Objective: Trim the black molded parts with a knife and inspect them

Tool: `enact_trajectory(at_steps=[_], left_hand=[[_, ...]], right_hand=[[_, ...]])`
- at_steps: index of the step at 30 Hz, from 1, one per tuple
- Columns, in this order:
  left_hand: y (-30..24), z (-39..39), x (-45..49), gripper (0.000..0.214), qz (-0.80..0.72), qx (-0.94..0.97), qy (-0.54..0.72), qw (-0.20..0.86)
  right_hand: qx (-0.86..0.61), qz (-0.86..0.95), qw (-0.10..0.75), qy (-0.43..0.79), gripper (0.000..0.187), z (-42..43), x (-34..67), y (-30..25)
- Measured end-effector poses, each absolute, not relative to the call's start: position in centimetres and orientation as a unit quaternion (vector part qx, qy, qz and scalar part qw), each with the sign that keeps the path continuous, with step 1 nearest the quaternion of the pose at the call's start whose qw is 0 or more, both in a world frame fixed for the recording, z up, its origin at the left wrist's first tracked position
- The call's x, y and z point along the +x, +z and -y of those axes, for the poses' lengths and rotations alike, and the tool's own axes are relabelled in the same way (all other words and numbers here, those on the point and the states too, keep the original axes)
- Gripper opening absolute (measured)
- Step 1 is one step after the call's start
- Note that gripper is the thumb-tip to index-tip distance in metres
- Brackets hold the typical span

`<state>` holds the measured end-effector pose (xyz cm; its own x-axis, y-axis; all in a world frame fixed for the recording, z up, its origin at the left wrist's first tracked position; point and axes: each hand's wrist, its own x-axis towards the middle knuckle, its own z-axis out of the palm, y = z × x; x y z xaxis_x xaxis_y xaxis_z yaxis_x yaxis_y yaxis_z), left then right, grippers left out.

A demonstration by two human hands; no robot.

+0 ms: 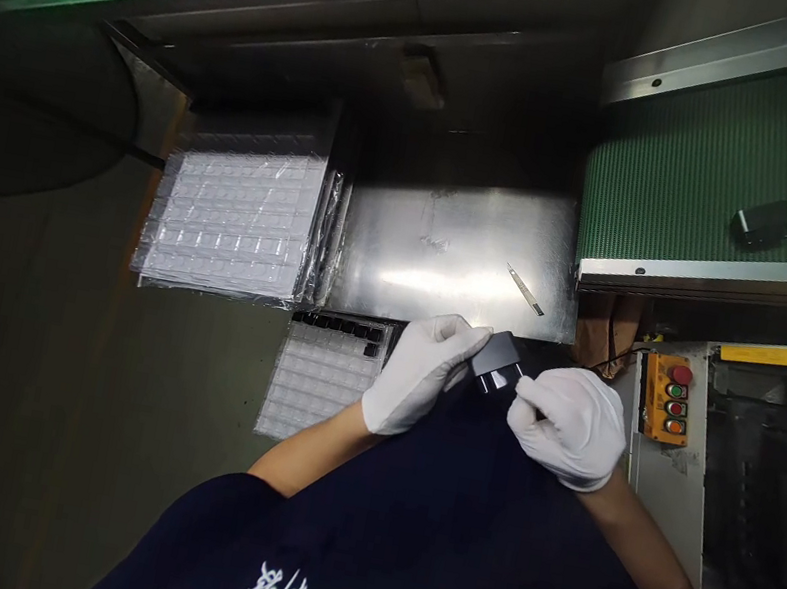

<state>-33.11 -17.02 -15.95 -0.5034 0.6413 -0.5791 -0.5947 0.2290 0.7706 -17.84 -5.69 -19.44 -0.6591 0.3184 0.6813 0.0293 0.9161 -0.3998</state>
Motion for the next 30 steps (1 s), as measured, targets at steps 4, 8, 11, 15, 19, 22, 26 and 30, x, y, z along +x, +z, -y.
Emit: enact_trajectory(at_steps=[4, 8, 11, 15, 19, 22, 26, 30], left_hand=[[-15.6, 16.8, -33.3, 0.053, -0.605, 0.017, 0.619, 0.5], [-15.4, 16.3, -33.6, 0.055, -0.6, 0.017, 0.628, 0.496], [-15.4, 16.1, -33.7, 0.056, -0.593, 0.024, 0.637, 0.492], [-15.7, 16.3, -33.7, 0.051, -0.598, 0.056, 0.636, 0.484], [-16.0, 16.7, -33.7, 0.047, -0.61, 0.071, 0.629, 0.477], [-16.0, 16.8, -33.7, 0.048, -0.62, 0.077, 0.629, 0.463], [-15.5, 16.7, -33.7, 0.048, -0.63, 0.082, 0.62, 0.461], [-15.3, 16.7, -33.9, 0.048, -0.628, 0.087, 0.61, 0.475]], right_hand=[[-0.236, 0.801, 0.451, 0.314, 0.025, 6.0, -17.7, -19.8], [-0.327, 0.673, 0.492, 0.444, 0.022, 5.5, -17.8, -20.3], [-0.334, 0.627, 0.464, 0.529, 0.025, 5.1, -18.0, -20.4], [-0.35, 0.598, 0.414, 0.59, 0.025, 5.2, -18.6, -20.7], [-0.344, 0.567, 0.396, 0.635, 0.018, 5.3, -18.7, -21.3], [-0.326, 0.577, 0.362, 0.656, 0.014, 5.2, -18.5, -21.5], [-0.314, 0.588, 0.331, 0.667, 0.017, 5.0, -18.5, -21.5], [-0.322, 0.61, 0.303, 0.658, 0.037, 5.0, -19.2, -21.7]])
